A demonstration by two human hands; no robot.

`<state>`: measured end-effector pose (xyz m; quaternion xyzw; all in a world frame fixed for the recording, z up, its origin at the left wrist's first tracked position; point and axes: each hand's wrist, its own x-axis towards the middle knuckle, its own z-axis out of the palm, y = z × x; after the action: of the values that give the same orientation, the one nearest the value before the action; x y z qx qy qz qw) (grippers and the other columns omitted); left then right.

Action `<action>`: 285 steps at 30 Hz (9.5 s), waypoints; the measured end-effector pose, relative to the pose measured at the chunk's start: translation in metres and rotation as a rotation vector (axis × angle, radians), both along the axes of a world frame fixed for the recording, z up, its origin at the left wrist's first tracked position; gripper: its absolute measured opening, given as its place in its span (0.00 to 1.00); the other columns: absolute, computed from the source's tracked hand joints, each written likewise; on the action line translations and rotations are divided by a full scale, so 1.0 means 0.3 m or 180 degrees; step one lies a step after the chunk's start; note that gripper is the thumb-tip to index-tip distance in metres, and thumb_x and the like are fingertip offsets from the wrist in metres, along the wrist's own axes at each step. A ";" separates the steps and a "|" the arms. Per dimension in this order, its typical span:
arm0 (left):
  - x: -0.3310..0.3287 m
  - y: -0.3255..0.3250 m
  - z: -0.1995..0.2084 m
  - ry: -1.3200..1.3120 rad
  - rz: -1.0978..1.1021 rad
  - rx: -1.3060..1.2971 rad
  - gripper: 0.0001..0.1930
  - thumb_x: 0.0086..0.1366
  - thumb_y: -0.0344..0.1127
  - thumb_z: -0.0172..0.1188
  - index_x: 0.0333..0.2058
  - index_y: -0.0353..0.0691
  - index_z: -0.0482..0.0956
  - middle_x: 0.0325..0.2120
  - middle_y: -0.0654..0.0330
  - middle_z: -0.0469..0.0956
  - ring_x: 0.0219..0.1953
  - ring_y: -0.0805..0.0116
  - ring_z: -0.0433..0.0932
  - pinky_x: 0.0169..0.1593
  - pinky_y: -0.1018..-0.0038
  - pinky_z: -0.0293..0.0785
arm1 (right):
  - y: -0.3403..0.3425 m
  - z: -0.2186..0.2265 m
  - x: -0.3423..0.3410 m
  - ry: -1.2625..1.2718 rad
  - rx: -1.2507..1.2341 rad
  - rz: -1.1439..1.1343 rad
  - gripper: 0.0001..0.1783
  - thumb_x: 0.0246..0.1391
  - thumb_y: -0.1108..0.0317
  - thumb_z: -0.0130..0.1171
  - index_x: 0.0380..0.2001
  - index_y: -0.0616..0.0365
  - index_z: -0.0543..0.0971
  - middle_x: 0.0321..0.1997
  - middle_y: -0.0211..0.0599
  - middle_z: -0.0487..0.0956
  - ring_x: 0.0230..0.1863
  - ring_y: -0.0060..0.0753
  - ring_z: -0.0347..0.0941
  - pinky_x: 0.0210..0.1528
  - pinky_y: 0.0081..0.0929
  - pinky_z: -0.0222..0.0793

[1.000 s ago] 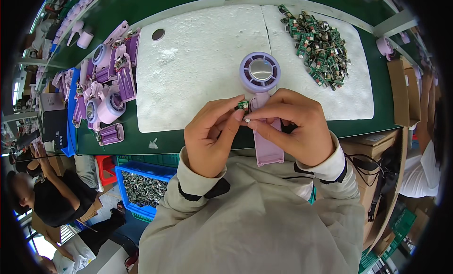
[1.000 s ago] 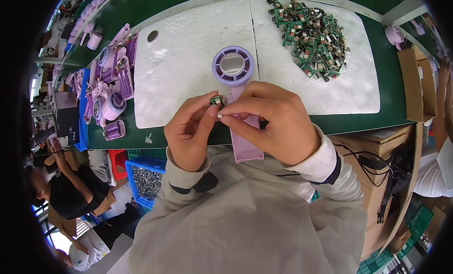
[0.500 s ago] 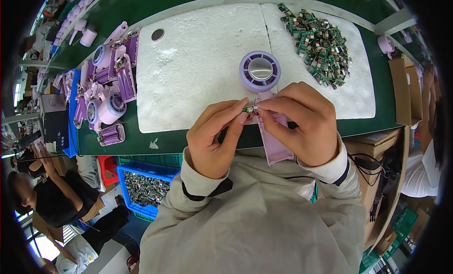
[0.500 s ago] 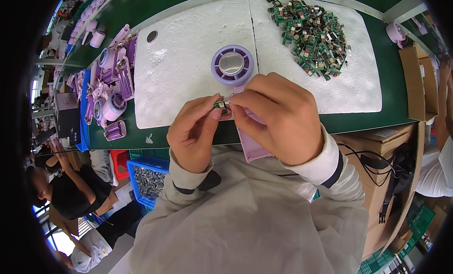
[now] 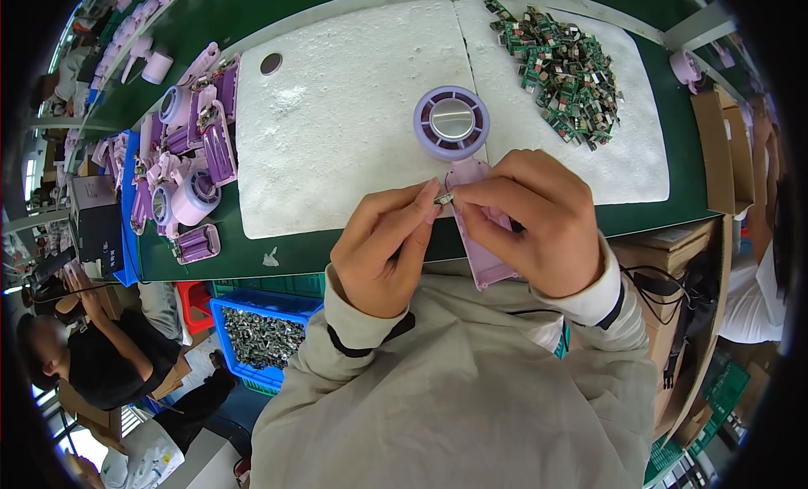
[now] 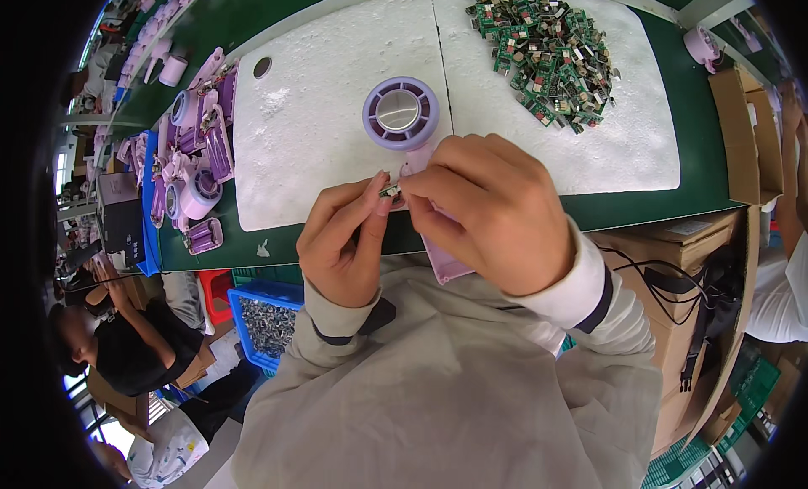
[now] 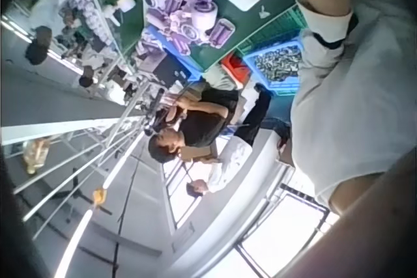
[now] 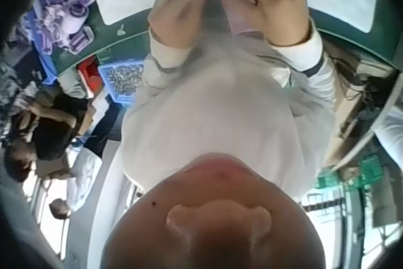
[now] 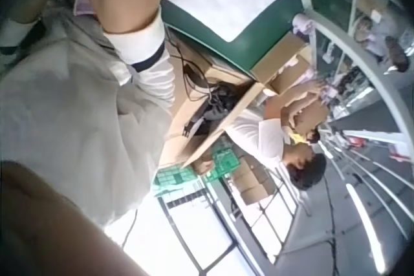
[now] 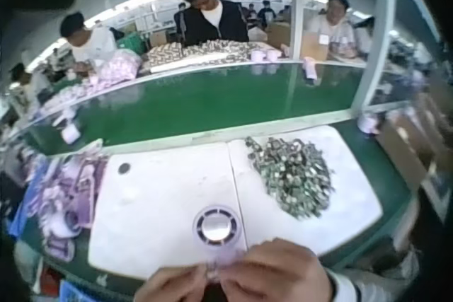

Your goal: Assembling small handheld electronic fans by installing batteries and PCBs into the plastic housing.

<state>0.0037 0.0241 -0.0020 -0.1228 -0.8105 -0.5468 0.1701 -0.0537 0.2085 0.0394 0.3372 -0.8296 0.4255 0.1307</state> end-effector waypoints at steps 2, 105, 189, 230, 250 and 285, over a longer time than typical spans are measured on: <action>0.010 0.011 -0.002 0.0353 0.0225 -0.0494 0.18 0.61 0.15 0.60 0.51 0.31 0.80 0.45 0.49 0.78 0.42 0.60 0.82 0.44 0.75 0.80 | -0.018 -0.006 0.029 -0.0244 -0.0114 -0.0154 0.12 0.39 0.81 0.71 0.32 0.60 0.84 0.26 0.33 0.75 0.22 0.26 0.70 0.23 0.24 0.65; -0.168 0.100 -0.477 -0.2750 -0.2698 -0.0579 0.22 0.65 0.31 0.63 0.56 0.32 0.72 0.50 0.52 0.79 0.52 0.60 0.78 0.56 0.66 0.74 | 0.445 -0.082 0.458 -0.1346 -0.2483 -0.2066 0.37 0.69 0.46 0.33 0.59 0.73 0.68 0.64 0.65 0.67 0.68 0.50 0.64 0.71 0.41 0.58; 0.088 0.199 -0.746 -0.3640 -0.3675 -0.0800 0.21 0.66 0.37 0.61 0.56 0.40 0.71 0.49 0.53 0.76 0.49 0.58 0.77 0.51 0.61 0.75 | 0.542 0.122 0.492 0.1109 0.2530 -0.1080 0.22 0.63 0.58 0.57 0.53 0.62 0.78 0.54 0.46 0.80 0.49 0.45 0.79 0.56 0.34 0.72; 0.062 -0.413 -0.001 0.0663 0.0739 -0.1171 0.13 0.52 0.22 0.68 0.38 0.34 0.81 0.36 0.54 0.80 0.37 0.54 0.80 0.43 0.65 0.79 | -0.241 0.261 -0.639 -0.0432 0.2280 0.0042 0.24 0.55 0.54 0.65 0.48 0.60 0.79 0.42 0.48 0.82 0.42 0.45 0.79 0.46 0.37 0.74; 0.022 -0.380 0.030 0.0683 0.0807 -0.1612 0.15 0.52 0.24 0.70 0.39 0.37 0.82 0.36 0.56 0.79 0.38 0.57 0.79 0.42 0.68 0.77 | 0.060 0.381 -0.694 -0.1148 -0.0909 -0.0580 0.31 0.58 0.41 0.61 0.47 0.62 0.81 0.33 0.27 0.78 0.34 0.18 0.70 0.38 0.16 0.62; -0.867 0.143 -0.352 -0.1495 -0.2696 -0.1030 0.20 0.66 0.35 0.60 0.55 0.37 0.73 0.53 0.56 0.75 0.50 0.61 0.77 0.53 0.67 0.74 | 0.655 -0.470 -0.178 -0.1845 0.0335 -0.1175 0.41 0.54 0.29 0.52 0.25 0.63 0.84 0.19 0.46 0.78 0.25 0.44 0.77 0.33 0.37 0.73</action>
<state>-0.2563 0.0671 -0.1077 -0.3392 -0.7803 -0.4481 -0.2744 -0.1072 0.4051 -0.1016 0.0529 -0.9000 0.4294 -0.0531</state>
